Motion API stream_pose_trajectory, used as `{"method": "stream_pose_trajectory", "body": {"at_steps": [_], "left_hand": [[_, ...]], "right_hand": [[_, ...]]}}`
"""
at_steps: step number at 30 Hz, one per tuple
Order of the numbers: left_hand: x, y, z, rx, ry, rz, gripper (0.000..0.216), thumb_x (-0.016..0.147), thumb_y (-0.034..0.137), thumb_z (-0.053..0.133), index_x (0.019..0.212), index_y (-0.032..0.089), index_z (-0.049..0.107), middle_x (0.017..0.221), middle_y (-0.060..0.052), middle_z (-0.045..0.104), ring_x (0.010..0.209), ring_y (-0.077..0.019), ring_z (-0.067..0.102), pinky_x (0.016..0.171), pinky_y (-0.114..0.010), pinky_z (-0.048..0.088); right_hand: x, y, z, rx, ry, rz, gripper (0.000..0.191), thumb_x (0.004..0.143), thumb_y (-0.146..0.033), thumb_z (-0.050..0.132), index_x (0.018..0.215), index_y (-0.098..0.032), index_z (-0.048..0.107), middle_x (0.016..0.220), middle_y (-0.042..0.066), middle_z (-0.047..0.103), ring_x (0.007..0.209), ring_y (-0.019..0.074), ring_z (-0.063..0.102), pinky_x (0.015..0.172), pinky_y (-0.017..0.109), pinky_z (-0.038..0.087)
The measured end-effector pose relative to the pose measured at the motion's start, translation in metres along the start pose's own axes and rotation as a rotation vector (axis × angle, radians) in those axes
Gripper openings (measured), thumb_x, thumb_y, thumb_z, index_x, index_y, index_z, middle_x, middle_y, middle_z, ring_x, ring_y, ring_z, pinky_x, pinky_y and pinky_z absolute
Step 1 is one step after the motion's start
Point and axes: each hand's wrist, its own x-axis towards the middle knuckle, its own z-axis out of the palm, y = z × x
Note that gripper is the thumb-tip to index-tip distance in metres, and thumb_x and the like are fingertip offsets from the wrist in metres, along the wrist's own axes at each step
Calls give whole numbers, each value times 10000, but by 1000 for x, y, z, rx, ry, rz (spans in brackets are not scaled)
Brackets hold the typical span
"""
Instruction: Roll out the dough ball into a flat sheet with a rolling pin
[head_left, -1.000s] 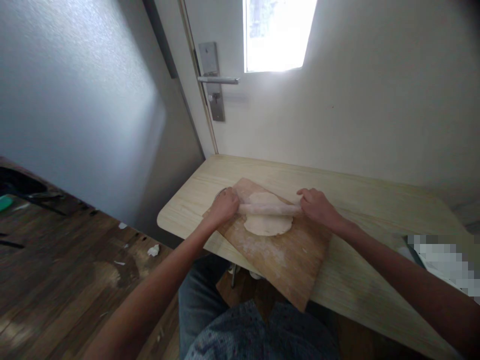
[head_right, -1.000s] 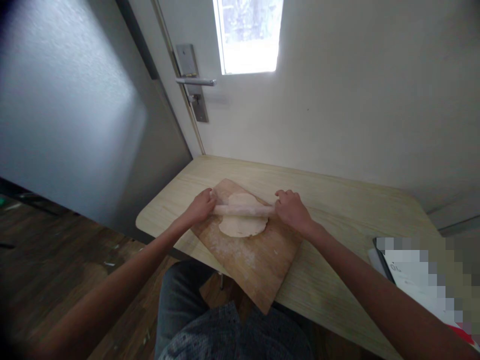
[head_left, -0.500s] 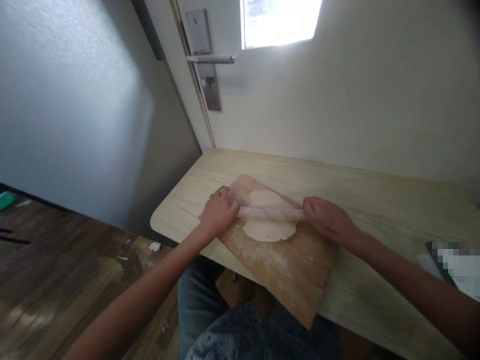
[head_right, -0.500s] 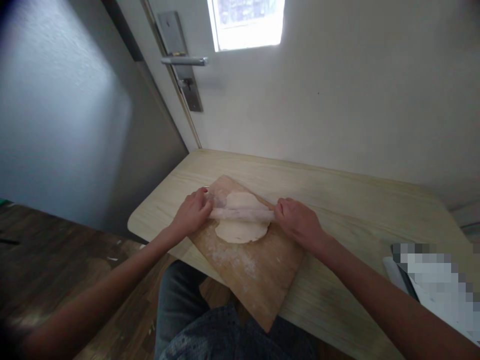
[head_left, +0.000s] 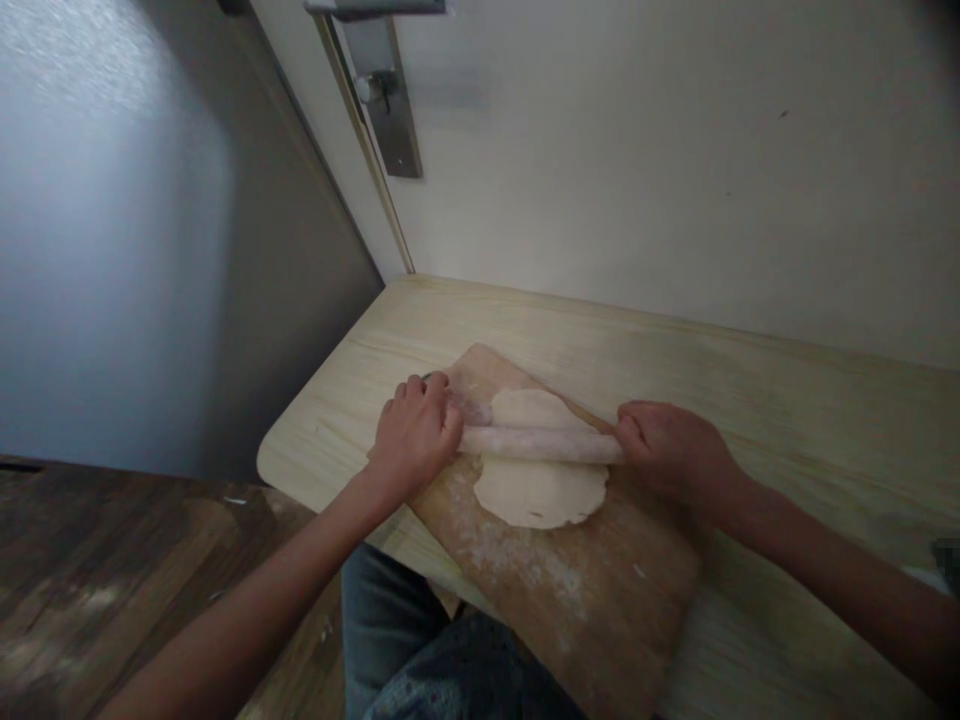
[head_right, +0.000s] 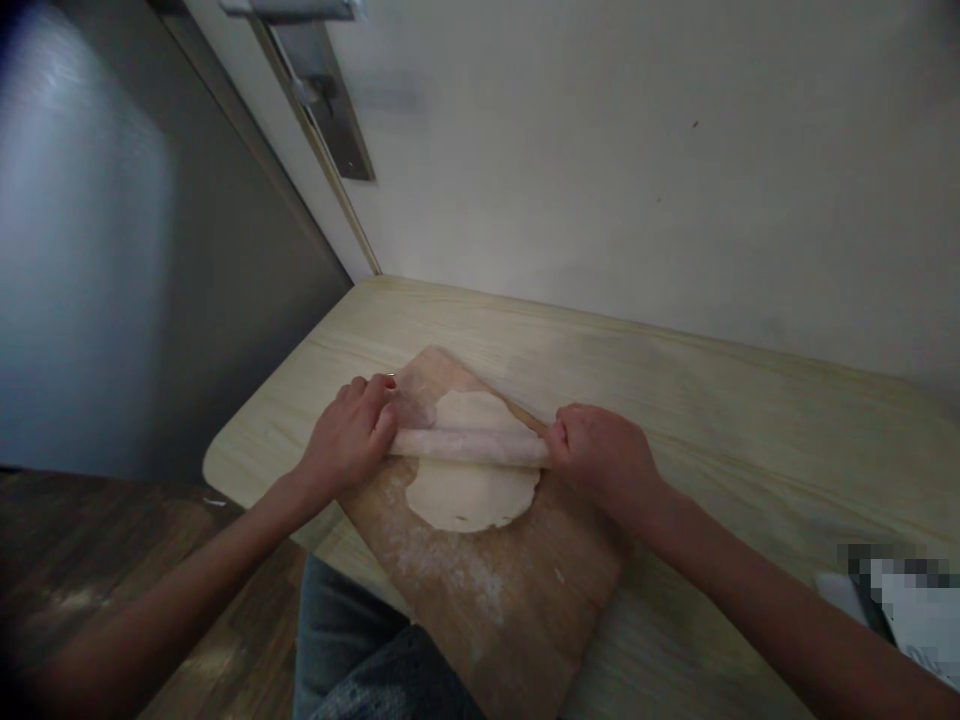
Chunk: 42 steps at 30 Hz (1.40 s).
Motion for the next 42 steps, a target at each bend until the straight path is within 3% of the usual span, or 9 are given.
{"method": "stream_pose_trajectory", "body": {"at_steps": [11,23,28,32,37,42], "left_hand": [[25,-3,1,-17,-31,-34,256,785,283,248,893,150,438,843,-81,541,781,-204,514,661,-318,392],[28,0,3,7,5,-131,305,790,309,240,963,139,424,880,-111,572,771,-221,545,612,-309,401],[13,5,0,21,53,-108,319,801,274,226,1012,129,415,915,-123,558,815,-233,539,635,-322,410],[-7,4,2,7,86,-13,345,820,268,210,1086,139,388,961,-112,544,874,-222,524,689,-327,411],[-32,2,1,-70,108,111,358,845,271,185,1069,149,436,1102,-93,496,1004,-190,470,804,-307,384],[-53,4,-2,-94,124,138,370,844,275,210,1116,131,417,1144,-107,480,1037,-195,456,859,-333,363]], "right_hand": [[22,4,0,118,-75,50,290,700,-280,288,468,-185,432,532,42,522,463,113,397,424,238,200],[23,2,4,180,167,55,262,718,-238,278,580,-179,493,602,54,560,532,135,460,464,238,269],[14,1,10,210,246,-25,282,720,-181,279,697,-149,558,738,85,590,699,161,518,624,250,361],[-1,0,16,224,322,-96,341,743,-177,265,868,-99,573,885,116,586,859,179,504,790,282,354],[-25,-3,18,273,387,-191,390,791,-236,243,961,-78,557,964,119,583,937,191,494,848,320,357],[-46,-7,15,291,335,-219,399,822,-255,223,1003,-103,545,1036,105,571,1002,185,481,879,342,357]]}}
